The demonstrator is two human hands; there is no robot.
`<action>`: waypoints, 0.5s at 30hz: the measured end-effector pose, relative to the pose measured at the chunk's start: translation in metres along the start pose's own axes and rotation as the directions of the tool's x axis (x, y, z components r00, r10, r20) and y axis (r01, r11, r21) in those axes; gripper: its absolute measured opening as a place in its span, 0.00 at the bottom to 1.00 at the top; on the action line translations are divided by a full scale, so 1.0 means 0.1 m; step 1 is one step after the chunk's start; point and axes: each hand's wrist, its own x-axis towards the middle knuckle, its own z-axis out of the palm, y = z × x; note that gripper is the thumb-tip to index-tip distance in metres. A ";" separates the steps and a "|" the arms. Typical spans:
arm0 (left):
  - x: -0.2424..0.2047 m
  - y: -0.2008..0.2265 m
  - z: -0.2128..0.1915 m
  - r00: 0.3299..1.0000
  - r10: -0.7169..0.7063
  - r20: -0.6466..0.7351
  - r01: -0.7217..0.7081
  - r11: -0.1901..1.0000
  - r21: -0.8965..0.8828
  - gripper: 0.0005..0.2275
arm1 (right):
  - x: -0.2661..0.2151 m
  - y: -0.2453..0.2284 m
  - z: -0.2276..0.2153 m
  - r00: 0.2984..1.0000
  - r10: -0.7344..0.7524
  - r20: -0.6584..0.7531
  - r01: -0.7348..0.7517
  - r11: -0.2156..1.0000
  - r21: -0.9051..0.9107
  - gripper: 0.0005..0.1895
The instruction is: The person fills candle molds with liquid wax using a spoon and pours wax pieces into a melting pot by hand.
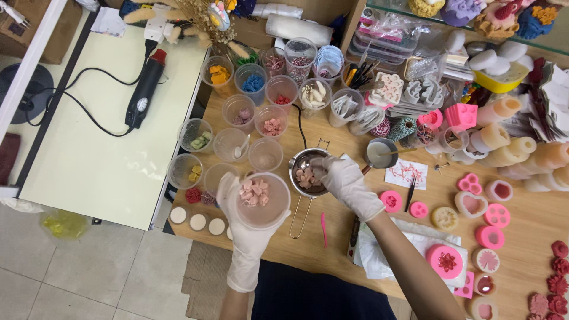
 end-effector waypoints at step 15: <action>-0.02 -0.41 0.57 0.546 -0.679 0.491 0.350 -0.347 -0.870 0.32 | -0.86 -0.94 -1.10 0.860 -0.127 -0.494 0.384 0.799 0.463 0.14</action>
